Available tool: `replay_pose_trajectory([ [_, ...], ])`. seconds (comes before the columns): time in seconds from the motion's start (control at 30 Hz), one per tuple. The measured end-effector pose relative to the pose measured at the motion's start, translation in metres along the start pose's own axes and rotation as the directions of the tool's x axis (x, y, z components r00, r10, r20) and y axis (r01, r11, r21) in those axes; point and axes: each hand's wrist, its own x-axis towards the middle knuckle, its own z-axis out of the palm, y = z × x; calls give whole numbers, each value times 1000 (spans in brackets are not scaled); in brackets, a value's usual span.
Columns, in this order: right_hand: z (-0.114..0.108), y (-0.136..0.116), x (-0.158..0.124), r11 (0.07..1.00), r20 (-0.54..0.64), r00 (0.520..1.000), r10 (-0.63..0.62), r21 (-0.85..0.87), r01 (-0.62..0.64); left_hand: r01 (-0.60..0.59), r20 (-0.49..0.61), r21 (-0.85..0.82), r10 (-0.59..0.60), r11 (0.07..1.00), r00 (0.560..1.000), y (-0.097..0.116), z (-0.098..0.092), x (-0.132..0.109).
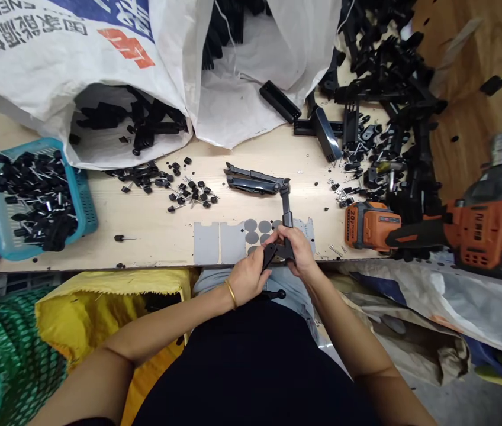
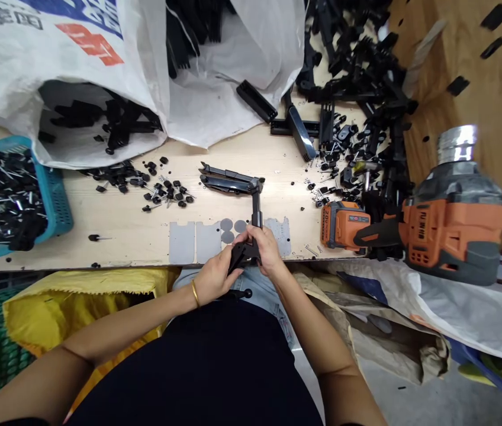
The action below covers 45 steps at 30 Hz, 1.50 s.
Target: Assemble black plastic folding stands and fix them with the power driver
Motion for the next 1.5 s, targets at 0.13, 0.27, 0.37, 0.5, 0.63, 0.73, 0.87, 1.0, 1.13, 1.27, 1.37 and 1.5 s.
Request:
replay_pose_trajectory([
  [0.13, 9, 14, -5, 991, -139, 986, -96, 78, 108, 66, 8, 47, -66, 997, 998, 12, 2, -10],
  [0.27, 12, 20, -2, 996, -11, 1000, 22, 85, -21, 123, 91, 115, -133, 986, 987, 21, -4, -7],
  [0.37, 18, 24, -5, 984, -223, 969, -110, 112, 138, 161, 90, 145, -175, 976, 980, 27, -10, -3],
  [0.5, 22, 25, -9, 961, -252, 949, -191, 150, 233, 160, 95, 157, -176, 975, 980, 33, -15, 1],
  [0.63, 20, 21, -4, 938, -213, 950, -227, 214, 272, 88, 93, 202, -108, 976, 990, 30, -20, 7],
  [0.73, 19, 20, 1, 921, -222, 939, -264, 232, 314, 19, 119, 235, -49, 972, 992, 24, -24, 12],
  [0.87, 16, 19, 7, 943, -181, 954, -239, 190, 272, 11, 107, 221, -36, 975, 994, 19, -26, 15],
  [1.0, 15, 17, 12, 965, -120, 975, -187, 162, 205, 44, 90, 189, -62, 981, 994, 20, -20, 12],
  [1.13, 14, 21, 20, 973, -173, 974, -148, 149, 175, 77, 124, 164, -98, 983, 987, 15, -22, 20],
  [1.27, -10, 16, 19, 996, -201, 976, -80, -48, 72, -9, 225, 277, -56, 961, 973, -4, -43, 52],
  [1.37, -45, -9, 8, 936, 41, 990, 137, -331, -116, -129, 208, 457, 36, 880, 978, -21, -60, 79],
  [1.5, -88, -68, 23, 669, -21, 980, -199, -734, 121, -250, 217, 530, 155, 811, 964, -32, -64, 95],
])
